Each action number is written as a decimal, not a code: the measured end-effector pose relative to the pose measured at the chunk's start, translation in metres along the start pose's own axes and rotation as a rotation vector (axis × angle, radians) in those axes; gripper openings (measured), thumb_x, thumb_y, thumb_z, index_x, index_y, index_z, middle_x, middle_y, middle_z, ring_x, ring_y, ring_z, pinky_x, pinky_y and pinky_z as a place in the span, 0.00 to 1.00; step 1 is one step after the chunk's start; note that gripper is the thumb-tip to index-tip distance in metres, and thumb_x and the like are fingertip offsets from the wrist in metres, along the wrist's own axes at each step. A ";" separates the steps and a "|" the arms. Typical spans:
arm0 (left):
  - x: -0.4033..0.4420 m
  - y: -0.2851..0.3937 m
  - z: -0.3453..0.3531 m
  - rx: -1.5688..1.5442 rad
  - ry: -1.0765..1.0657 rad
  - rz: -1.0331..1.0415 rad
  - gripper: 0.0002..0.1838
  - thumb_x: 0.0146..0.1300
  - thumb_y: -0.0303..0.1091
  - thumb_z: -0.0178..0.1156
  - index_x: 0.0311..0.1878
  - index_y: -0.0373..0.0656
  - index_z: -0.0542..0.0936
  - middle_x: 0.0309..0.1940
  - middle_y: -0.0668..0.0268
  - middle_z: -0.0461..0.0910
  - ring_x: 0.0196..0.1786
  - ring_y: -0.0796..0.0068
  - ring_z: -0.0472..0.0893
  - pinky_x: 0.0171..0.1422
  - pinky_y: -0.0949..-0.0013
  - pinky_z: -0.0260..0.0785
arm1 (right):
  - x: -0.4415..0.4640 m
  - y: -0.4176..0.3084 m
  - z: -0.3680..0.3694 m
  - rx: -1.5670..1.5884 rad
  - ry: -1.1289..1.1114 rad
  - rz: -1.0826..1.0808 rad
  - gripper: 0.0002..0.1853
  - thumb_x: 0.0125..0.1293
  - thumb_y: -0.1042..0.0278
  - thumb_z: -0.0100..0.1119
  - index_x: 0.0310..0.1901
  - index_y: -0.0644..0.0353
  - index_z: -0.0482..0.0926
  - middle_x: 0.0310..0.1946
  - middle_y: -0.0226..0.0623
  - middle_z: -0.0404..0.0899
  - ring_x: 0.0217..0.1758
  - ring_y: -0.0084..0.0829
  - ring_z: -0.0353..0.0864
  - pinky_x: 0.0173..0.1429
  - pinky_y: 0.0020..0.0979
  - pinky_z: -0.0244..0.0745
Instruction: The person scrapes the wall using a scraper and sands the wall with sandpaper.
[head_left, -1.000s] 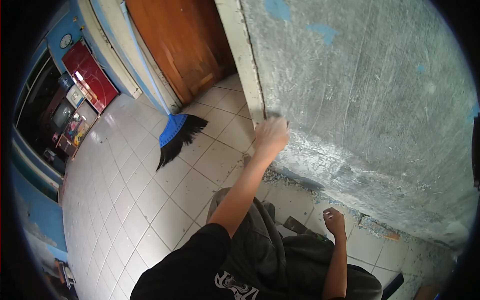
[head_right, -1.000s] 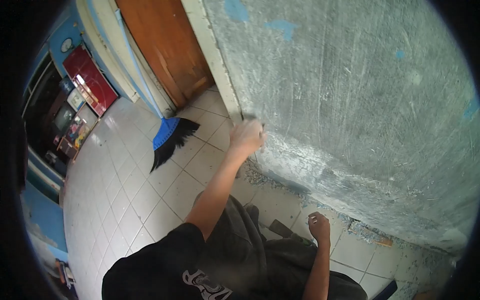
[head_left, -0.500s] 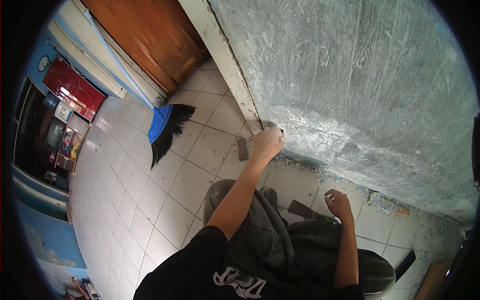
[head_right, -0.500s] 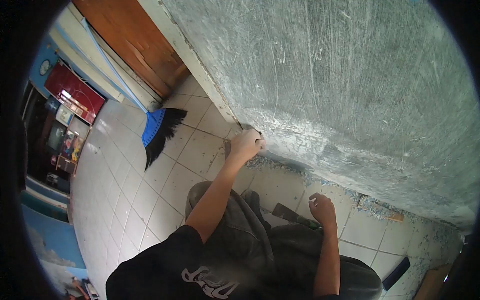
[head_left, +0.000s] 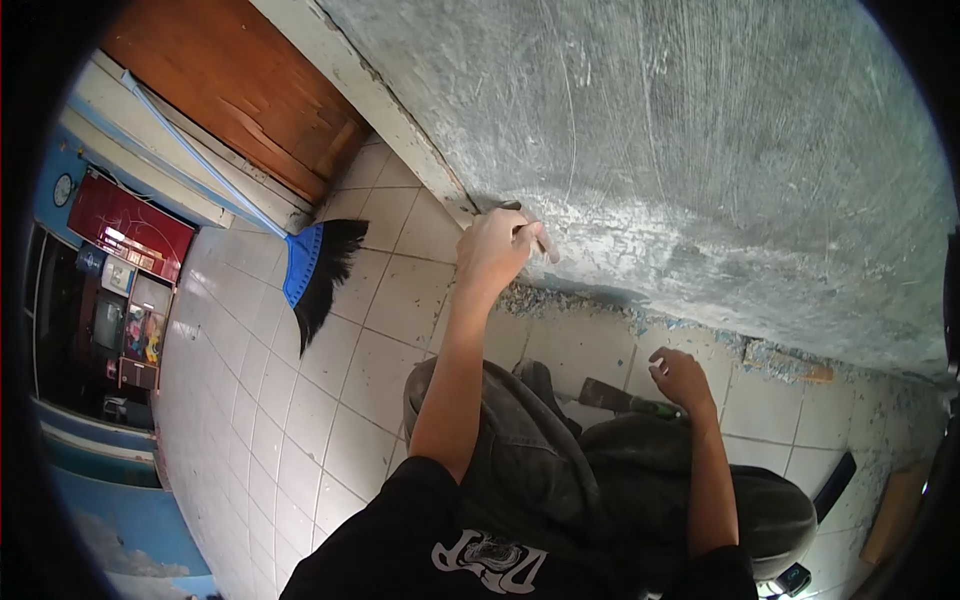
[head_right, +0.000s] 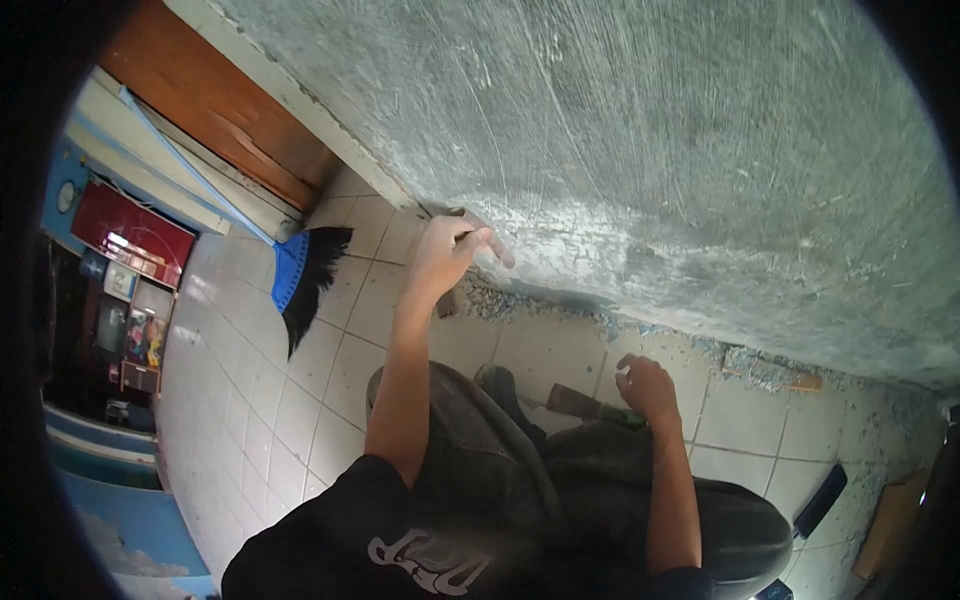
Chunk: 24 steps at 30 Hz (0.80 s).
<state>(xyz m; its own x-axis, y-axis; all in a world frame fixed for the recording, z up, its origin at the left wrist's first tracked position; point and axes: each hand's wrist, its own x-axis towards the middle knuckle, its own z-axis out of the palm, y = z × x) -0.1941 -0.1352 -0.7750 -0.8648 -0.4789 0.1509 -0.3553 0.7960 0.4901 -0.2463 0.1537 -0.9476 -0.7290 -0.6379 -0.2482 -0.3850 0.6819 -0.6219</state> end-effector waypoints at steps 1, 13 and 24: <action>-0.001 0.005 -0.003 0.092 -0.174 -0.094 0.13 0.58 0.36 0.54 0.21 0.50 0.83 0.18 0.63 0.77 0.29 0.61 0.79 0.38 0.60 0.70 | 0.001 -0.001 0.000 0.014 -0.011 0.001 0.10 0.54 0.64 0.57 0.38 0.56 0.79 0.31 0.43 0.80 0.38 0.41 0.80 0.45 0.40 0.73; 0.006 -0.021 0.033 0.287 -0.279 -0.020 0.09 0.56 0.37 0.56 0.27 0.57 0.85 0.17 0.65 0.72 0.22 0.67 0.70 0.34 0.68 0.65 | -0.001 -0.006 -0.005 -0.037 -0.050 0.007 0.11 0.55 0.63 0.56 0.39 0.56 0.78 0.33 0.42 0.79 0.40 0.42 0.79 0.47 0.41 0.72; 0.005 -0.025 0.032 0.179 -0.136 0.037 0.11 0.57 0.36 0.54 0.24 0.52 0.84 0.19 0.62 0.77 0.27 0.61 0.78 0.34 0.60 0.68 | 0.000 0.001 0.000 -0.058 -0.094 0.017 0.11 0.55 0.62 0.58 0.39 0.54 0.78 0.31 0.40 0.79 0.40 0.40 0.79 0.47 0.39 0.73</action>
<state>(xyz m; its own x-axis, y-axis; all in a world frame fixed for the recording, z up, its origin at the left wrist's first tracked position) -0.2010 -0.1451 -0.8142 -0.9141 -0.4031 0.0427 -0.3689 0.8709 0.3248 -0.2467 0.1550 -0.9481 -0.6803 -0.6549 -0.3291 -0.4068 0.7109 -0.5736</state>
